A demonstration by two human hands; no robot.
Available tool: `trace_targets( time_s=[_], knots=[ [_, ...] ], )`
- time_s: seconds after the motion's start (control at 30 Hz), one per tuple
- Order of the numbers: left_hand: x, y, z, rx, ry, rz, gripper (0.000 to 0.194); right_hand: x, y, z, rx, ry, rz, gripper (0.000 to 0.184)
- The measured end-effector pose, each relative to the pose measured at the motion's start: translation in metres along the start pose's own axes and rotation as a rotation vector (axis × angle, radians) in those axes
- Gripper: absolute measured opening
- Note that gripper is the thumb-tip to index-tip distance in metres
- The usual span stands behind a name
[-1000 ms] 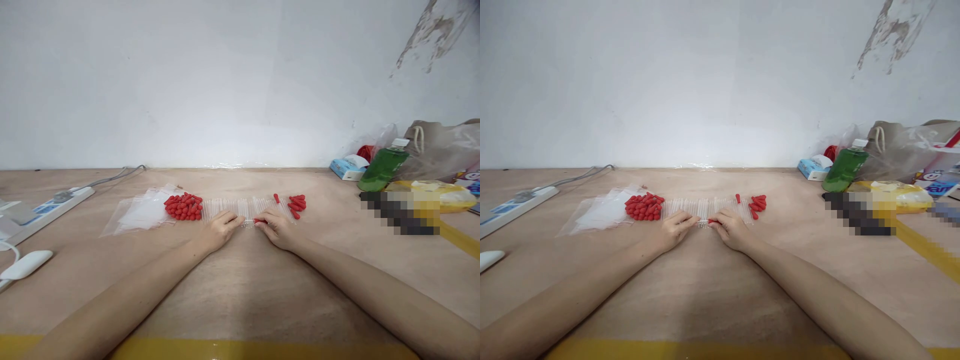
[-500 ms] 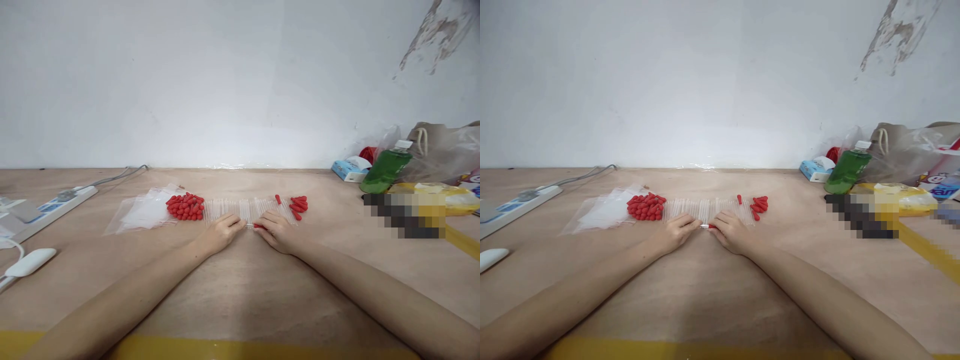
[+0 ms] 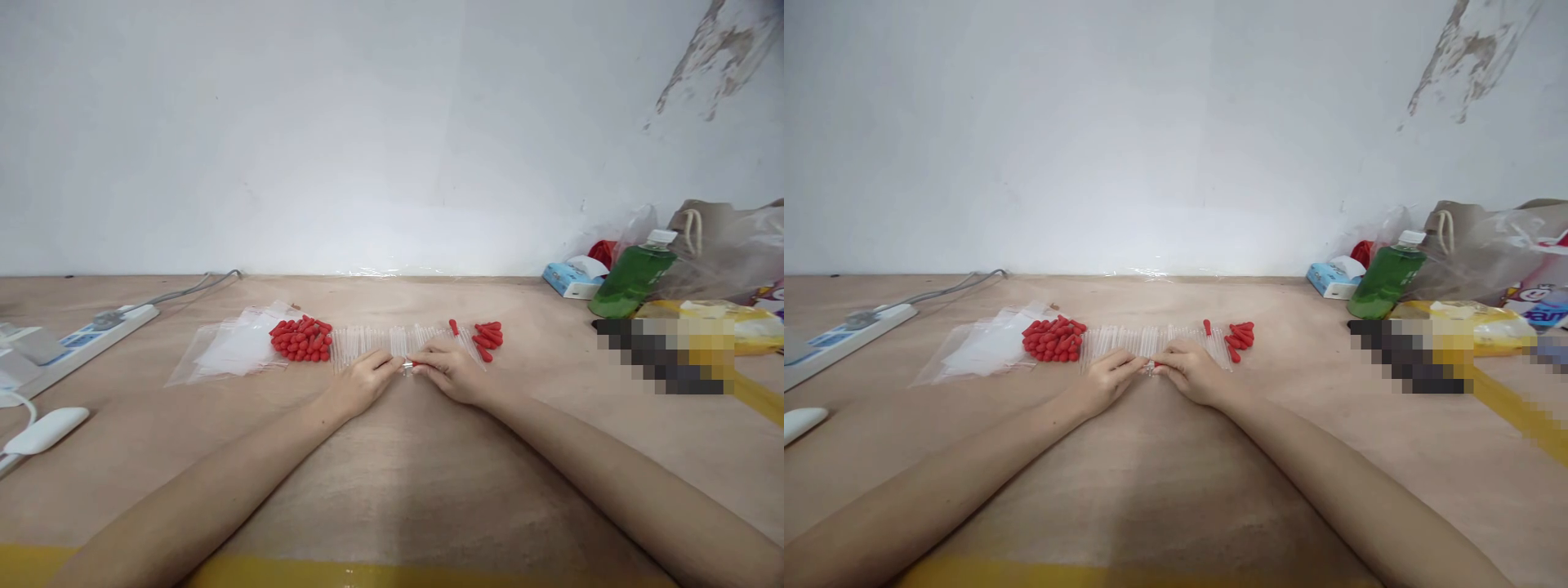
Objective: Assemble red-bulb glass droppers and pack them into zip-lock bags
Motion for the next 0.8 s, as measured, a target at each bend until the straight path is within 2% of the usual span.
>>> trace_targets(
  time_s=[0.07, 0.17, 0.23, 0.3, 0.4, 0.47, 0.63, 0.8],
  knots=[
    [0.006, 0.000, 0.003, 0.020, -0.070, -0.071, 0.024, 0.008, 0.004, -0.015, -0.141, 0.199, -0.038, 0.020],
    [0.011, 0.001, 0.007, 0.054, -0.163, -0.103, 0.037, 0.026, 0.005, -0.045, -0.400, 0.472, -0.163, 0.035],
    [0.014, 0.001, 0.012, 0.098, -0.193, -0.102, 0.043, 0.044, 0.002, -0.063, -0.529, 0.557, -0.264, 0.037],
    [0.016, 0.001, 0.016, 0.139, -0.197, -0.097, 0.042, 0.065, -0.003, -0.082, -0.621, 0.542, -0.334, 0.037],
    [0.014, 0.003, 0.018, 0.154, -0.182, -0.069, 0.033, 0.098, -0.015, -0.114, -0.762, 0.296, -0.372, 0.039],
    [0.013, 0.004, 0.016, 0.149, -0.168, -0.050, 0.029, 0.108, -0.021, -0.134, -0.826, 0.074, -0.304, 0.038],
    [0.012, 0.005, 0.015, 0.155, -0.156, -0.021, 0.025, 0.092, -0.023, -0.162, -0.899, -0.374, -0.030, 0.025],
    [0.012, 0.004, 0.015, 0.152, -0.171, -0.031, 0.024, 0.074, -0.023, -0.162, -0.906, -0.547, 0.103, 0.030]
  ],
)
Point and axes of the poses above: each hand's wrist, its own y-axis towards the middle knuckle, its own x-axis out of the back of the hand, z = x × y, the point moved 10 cm from there along y, towards the middle knuckle, and after that the axes turned 1 degree about -x, right-handed, at the moved point
